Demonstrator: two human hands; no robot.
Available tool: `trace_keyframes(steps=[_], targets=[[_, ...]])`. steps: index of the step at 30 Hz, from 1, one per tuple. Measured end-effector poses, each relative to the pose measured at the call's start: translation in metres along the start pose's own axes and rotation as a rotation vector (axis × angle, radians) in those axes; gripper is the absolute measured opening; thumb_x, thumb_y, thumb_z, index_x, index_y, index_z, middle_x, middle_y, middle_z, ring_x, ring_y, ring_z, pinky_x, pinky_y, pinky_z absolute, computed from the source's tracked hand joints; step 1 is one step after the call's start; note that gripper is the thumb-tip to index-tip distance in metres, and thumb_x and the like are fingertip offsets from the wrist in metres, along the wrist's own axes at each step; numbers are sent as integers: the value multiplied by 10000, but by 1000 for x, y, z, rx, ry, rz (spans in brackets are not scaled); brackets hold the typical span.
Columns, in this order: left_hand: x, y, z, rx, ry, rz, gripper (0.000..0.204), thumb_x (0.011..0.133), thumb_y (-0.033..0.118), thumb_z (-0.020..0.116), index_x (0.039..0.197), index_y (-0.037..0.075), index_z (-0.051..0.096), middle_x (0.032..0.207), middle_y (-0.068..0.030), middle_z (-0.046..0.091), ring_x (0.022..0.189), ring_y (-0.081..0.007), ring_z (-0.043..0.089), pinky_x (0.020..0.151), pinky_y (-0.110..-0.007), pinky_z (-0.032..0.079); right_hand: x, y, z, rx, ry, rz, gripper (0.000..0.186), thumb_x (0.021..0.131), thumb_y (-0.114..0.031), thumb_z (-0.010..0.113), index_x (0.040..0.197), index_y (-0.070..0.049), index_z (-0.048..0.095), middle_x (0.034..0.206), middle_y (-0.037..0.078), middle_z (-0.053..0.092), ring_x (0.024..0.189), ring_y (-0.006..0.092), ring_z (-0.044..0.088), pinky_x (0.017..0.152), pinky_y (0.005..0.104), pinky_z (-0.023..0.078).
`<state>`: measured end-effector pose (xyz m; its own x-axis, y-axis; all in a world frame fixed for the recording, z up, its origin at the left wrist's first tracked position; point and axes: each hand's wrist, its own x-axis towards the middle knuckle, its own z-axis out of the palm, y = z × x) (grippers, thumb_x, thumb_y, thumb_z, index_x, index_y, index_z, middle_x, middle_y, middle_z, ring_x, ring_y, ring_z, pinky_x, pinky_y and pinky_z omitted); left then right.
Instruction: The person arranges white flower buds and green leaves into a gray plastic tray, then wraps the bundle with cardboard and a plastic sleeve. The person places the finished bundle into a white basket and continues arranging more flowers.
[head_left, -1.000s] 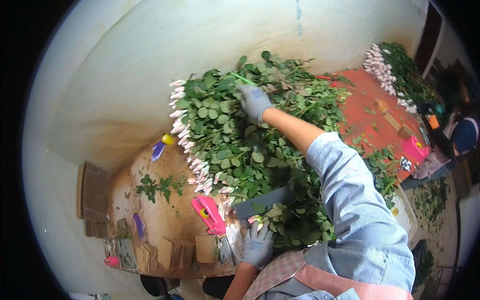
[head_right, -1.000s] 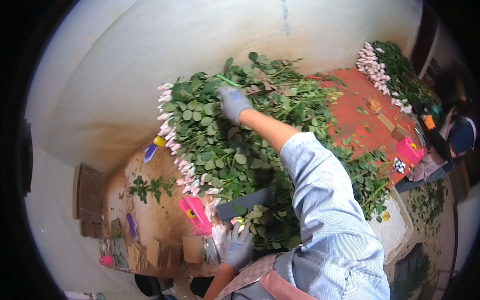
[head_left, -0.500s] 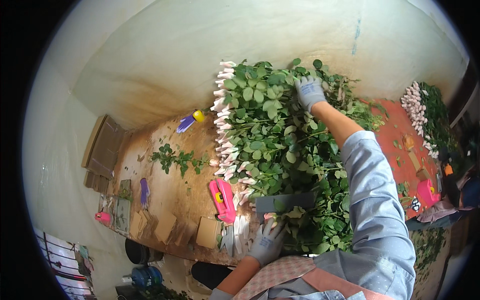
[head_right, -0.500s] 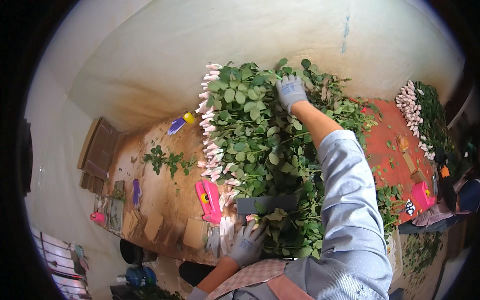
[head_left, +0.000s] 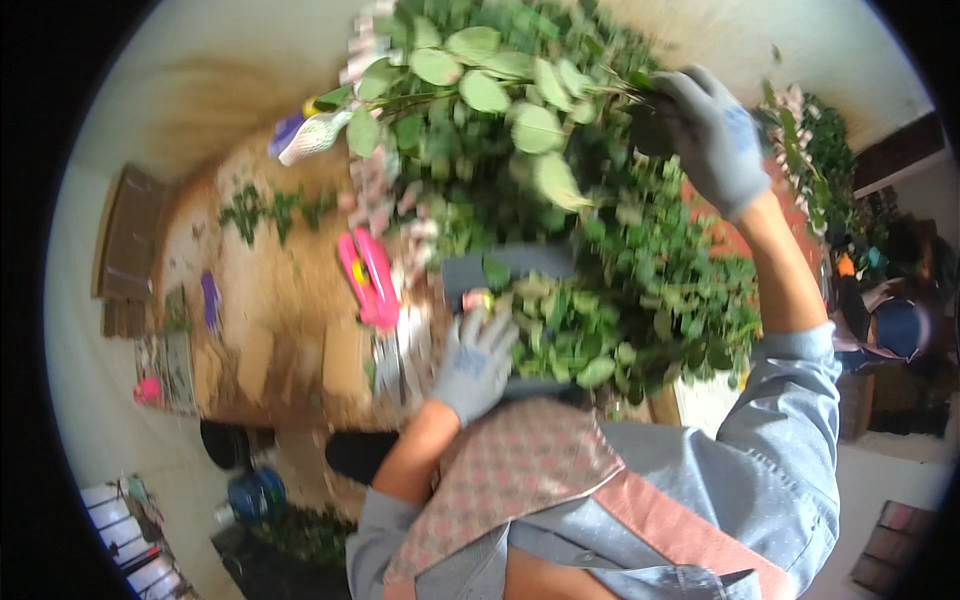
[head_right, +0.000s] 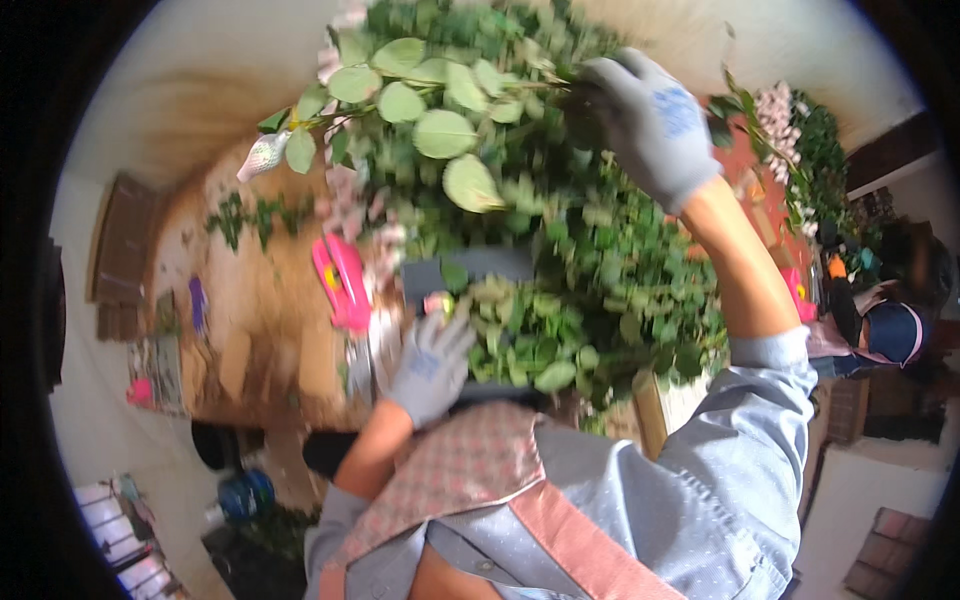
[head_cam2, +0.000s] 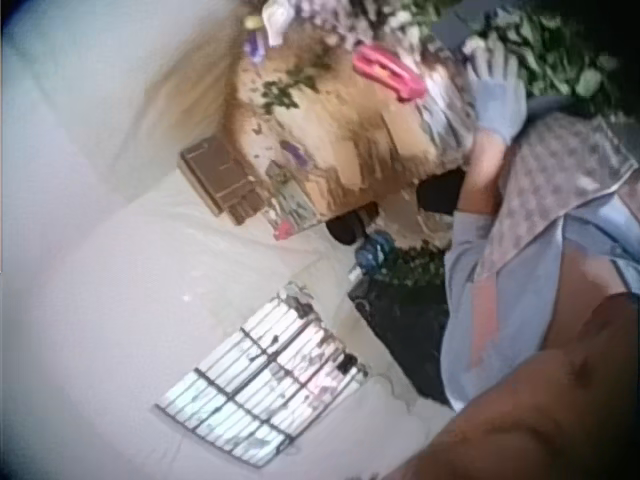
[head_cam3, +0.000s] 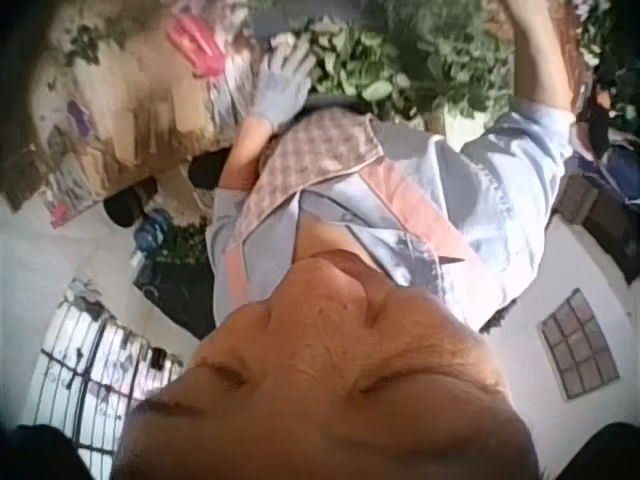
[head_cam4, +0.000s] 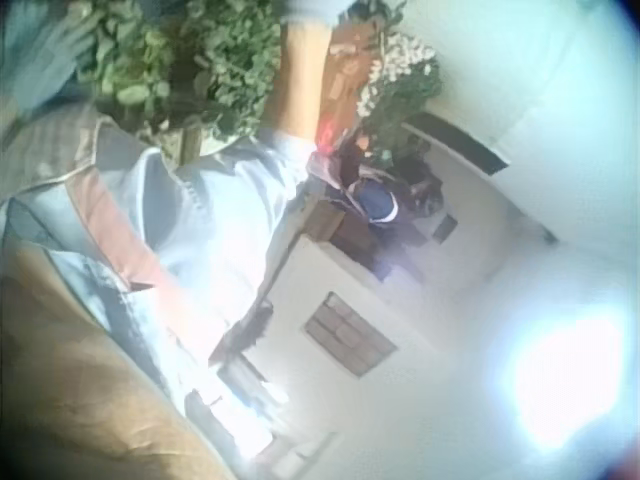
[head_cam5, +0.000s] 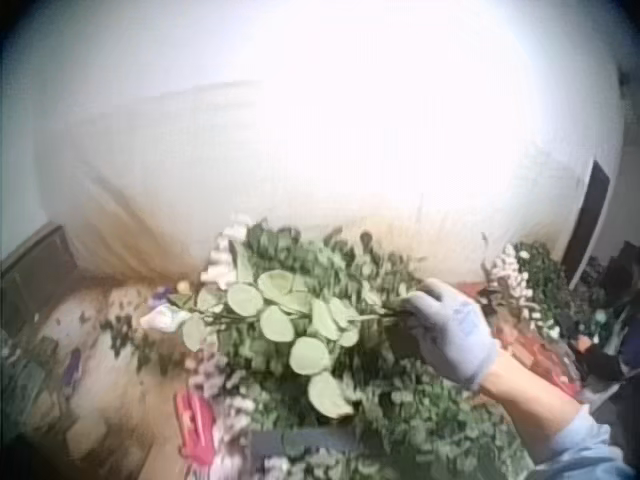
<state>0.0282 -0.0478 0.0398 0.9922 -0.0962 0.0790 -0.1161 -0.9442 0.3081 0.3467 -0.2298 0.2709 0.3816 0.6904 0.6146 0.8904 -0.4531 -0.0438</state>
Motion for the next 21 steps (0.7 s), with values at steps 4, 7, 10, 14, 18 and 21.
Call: trace_keyframes(steps=[4,7,10,14,18,21], targets=[[-29,-14,-32,-107,233,-46,429,940,164,632,1353,51,650,1491,-163,553,1391,-402,461,1143,-562,360,-105,-28,-41,154,-335,150,189,919,-13,662,1103,-54,670,997,160,628,945,382,647,794,444,522],[-60,-37,-45,-188,283,-232,329,940,98,644,1255,19,696,1260,-185,668,1234,-404,575,1082,-481,449,-173,-21,-33,357,-523,361,201,896,34,658,1087,-29,663,964,148,616,900,342,643,768,408,515],[-92,-59,-45,-362,290,-403,272,932,118,659,1169,2,723,1117,-177,699,1087,-367,623,976,-474,490,-215,-14,-24,407,-631,369,172,887,46,654,1044,-21,650,928,134,587,836,321,615,738,390,503],[-102,-58,-55,-394,299,-458,255,944,123,657,1162,8,726,1054,-176,704,1012,-374,644,929,-462,507,-237,-11,-11,519,-731,402,124,883,7,677,996,-16,629,942,170,593,850,378,599,748,433,486],[-90,-40,-51,-417,360,-383,291,934,130,689,1199,15,720,1058,-169,699,991,-360,641,902,-437,506,-256,2,0,538,-859,473,131,882,-15,675,1013,-18,667,974,180,626,935,402,623,810,437,508],[-77,-25,-48,-419,332,-322,320,915,145,717,1213,26,715,1057,-162,694,988,-351,639,909,-433,502,-265,4,7,414,-924,437,144,890,-70,677,1026,-28,700,1022,184,652,1003,408,639,858,454,521]])
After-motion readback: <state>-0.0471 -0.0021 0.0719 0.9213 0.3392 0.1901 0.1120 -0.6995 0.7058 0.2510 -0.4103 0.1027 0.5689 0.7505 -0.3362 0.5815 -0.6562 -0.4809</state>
